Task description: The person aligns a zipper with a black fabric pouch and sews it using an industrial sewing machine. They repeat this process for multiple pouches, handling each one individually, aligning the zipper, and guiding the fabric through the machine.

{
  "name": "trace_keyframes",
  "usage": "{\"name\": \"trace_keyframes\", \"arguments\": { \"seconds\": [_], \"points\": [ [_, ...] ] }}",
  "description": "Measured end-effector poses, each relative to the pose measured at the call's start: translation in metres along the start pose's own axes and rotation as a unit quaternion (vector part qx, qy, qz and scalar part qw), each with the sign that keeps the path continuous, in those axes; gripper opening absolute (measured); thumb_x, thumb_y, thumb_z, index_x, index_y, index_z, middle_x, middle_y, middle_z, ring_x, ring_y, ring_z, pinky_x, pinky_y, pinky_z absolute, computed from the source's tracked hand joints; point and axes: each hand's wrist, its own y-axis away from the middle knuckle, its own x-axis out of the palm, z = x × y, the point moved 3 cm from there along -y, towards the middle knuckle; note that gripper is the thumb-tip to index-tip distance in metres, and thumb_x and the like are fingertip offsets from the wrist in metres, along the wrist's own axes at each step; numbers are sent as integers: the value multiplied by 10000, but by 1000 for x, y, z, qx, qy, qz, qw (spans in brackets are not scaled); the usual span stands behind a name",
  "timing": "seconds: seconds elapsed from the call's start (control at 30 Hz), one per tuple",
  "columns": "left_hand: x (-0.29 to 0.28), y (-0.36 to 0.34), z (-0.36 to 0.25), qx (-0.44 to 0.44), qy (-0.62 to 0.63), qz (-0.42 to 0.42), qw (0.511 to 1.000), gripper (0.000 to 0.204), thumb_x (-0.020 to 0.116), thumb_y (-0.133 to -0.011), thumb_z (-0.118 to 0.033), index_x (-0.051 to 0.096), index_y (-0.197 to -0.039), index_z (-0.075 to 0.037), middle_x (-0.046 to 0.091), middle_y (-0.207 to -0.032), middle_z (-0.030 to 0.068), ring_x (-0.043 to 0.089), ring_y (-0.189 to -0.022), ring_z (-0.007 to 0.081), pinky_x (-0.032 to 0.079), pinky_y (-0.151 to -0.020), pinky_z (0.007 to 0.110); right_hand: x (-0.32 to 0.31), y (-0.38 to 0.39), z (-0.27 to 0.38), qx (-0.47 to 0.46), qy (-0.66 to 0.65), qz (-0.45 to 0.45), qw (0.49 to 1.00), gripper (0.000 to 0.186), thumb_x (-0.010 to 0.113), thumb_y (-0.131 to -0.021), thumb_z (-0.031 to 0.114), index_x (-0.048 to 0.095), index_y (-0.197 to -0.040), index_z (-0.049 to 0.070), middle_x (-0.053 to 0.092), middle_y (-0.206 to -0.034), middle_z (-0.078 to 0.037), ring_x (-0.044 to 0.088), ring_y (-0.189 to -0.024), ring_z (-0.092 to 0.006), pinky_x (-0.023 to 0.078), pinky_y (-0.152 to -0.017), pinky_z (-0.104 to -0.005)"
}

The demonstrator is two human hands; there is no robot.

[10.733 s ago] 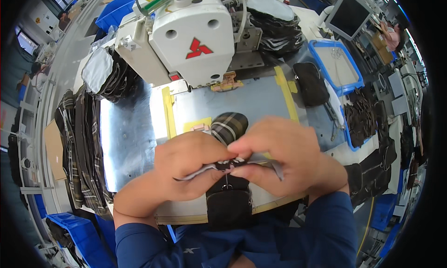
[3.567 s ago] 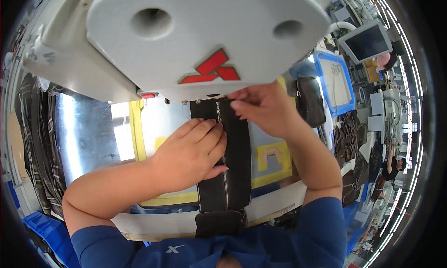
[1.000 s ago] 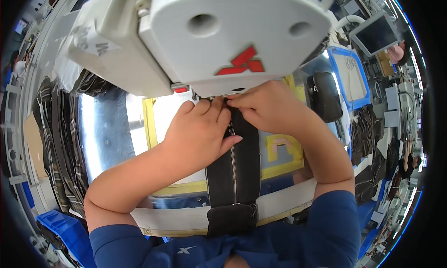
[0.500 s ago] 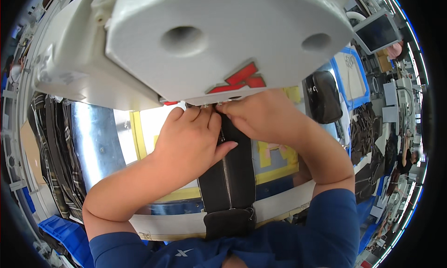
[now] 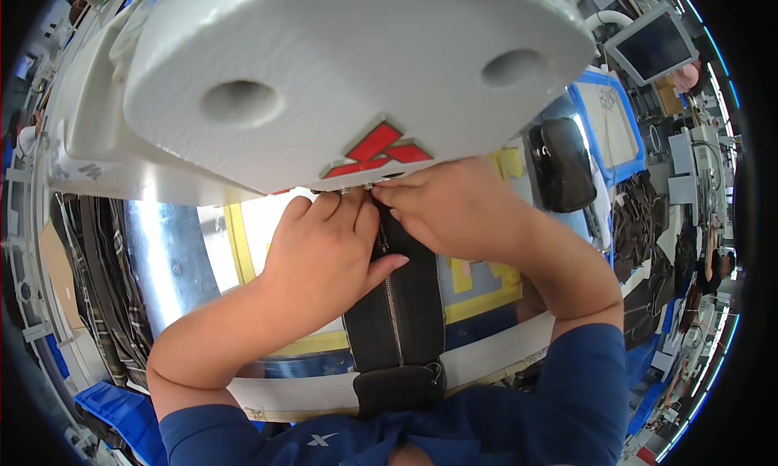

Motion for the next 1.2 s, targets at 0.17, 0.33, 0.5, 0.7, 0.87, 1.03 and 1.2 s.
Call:
{"name": "trace_keyframes", "arguments": {
  "seconds": [0.17, 0.33, 0.5, 0.7, 0.87, 1.03, 1.2],
  "points": [
    [1, 3, 0, 0, -3, -6, 1000, 750, 816, -879, -511, 662, -1322, 75, 683, -1370, 209, 660, -1168, 337, 494, -1004, 446, 1, 0, -1, -15, -28, -3, 999, 318, 665, -954, 172, 812, -1221, 82, 790, -1295, -52, 788, -985, -244, 635, -770, -400],
    [-1, 1, 0, 3, 16, 3, 1000, 757, 811, -883, -514, 649, -1342, 66, 651, -1434, 239, 631, -1285, 383, 472, -1091, 484, 2, 0, -2, -29, -8, -18, 999, 259, 653, -951, 175, 811, -1131, 75, 799, -1231, -51, 788, -959, -271, 636, -769, -428],
    [-4, -1, -1, 20, 9, 2, 1000, 807, 813, -885, -512, 613, -1411, 66, 615, -1493, 277, 585, -1377, 435, 415, -1164, 530, -6, -2, -1, 55, -15, 79, 995, 293, 658, -951, 232, 822, -1149, 91, 782, -1311, -55, 778, -1068, -263, 638, -852, -443],
    [10, -10, -18, 64, 31, -14, 997, 846, 822, -857, -543, 624, -1401, 73, 610, -1500, 264, 590, -1357, 412, 434, -1129, 515, -19, 27, -17, 43, -9, 93, 995, 276, 675, -969, 244, 815, -1153, 93, 790, -1247, -75, 766, -1090, -313, 631, -898, -453],
    [20, -6, -16, 66, 2, -41, 997, 847, 797, -869, -578, 629, -1391, 67, 598, -1503, 258, 589, -1323, 423, 434, -1120, 538, -74, 75, -84, 111, -40, -150, 982, 272, 713, -978, 249, 814, -1148, 62, 786, -1173, -121, 760, -1060, -299, 610, -941, -428],
    [26, -4, -12, 77, -6, -50, 996, 852, 766, -883, -616, 642, -1379, 65, 605, -1495, 253, 597, -1306, 423, 441, -1107, 551, -130, 150, -265, 405, 31, -208, 890, 285, 714, -968, 231, 813, -1169, 55, 810, -1121, -175, 775, -1037, -304, 603, -916, -421],
    [28, -8, -12, 86, 4, -49, 995, 849, 762, -881, -623, 656, -1362, 68, 624, -1477, 249, 615, -1282, 420, 451, -1091, 553, -115, 234, -377, 535, 176, -193, 803, 298, 682, -946, 246, 816, -1111, 37, 771, -1209, -243, 731, -1169, -417, 569, -1033, -505]
  ]
}}
